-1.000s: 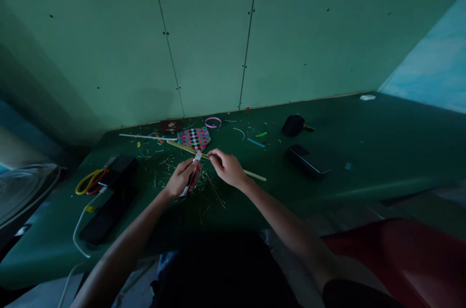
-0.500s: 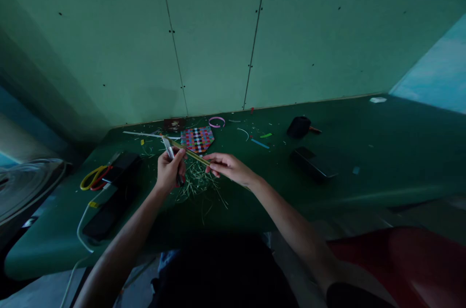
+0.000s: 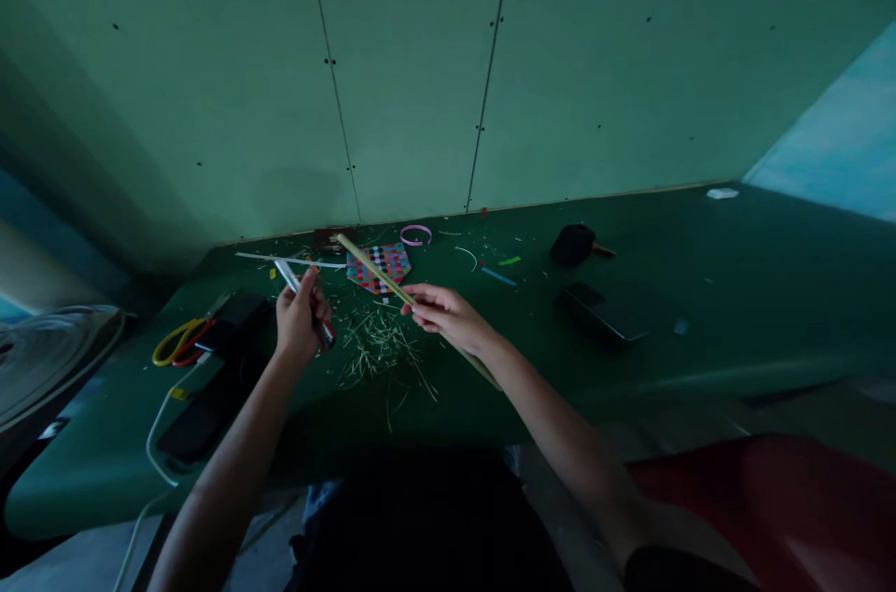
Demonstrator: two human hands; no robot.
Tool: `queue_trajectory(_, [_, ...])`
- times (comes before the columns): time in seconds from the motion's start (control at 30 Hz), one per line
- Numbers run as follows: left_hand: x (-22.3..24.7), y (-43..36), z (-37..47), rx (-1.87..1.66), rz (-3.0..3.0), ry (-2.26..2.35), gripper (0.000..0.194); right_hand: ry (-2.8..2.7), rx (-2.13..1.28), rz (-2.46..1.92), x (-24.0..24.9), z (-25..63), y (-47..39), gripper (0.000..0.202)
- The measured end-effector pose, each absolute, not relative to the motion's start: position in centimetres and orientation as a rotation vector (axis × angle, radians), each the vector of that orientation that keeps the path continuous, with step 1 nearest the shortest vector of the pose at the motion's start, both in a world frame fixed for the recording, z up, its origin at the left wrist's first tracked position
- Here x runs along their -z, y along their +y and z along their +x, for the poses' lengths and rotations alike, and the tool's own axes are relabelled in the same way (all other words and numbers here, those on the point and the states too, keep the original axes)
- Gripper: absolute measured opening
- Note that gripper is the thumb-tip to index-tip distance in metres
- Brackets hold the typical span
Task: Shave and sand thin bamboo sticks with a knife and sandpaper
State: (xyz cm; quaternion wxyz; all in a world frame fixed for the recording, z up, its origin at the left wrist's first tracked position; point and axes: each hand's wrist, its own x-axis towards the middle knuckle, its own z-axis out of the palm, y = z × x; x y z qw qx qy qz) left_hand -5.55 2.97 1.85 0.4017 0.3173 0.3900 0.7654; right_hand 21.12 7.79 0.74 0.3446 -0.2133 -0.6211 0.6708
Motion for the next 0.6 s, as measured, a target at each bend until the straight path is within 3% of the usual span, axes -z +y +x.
queue_trajectory(0.13, [-1.0,2.4,-3.8,-1.520,1.019,1.022,0.039,-1.433,-1.796,-0.480,-0.5,20.6,8.1,0.056])
queue_trajectory(0.3, [0.2,1.4,-1.1,-1.061,1.323,1.025,0.037,-1.336,-1.805,-0.451,-0.7,20.0,7.7,0.054])
queue_trajectory(0.6, [0.9,0.9,-0.1,-0.889,1.390,0.947,0.038,-1.052,-1.727,-0.474,0.1,19.0,8.2,0.056])
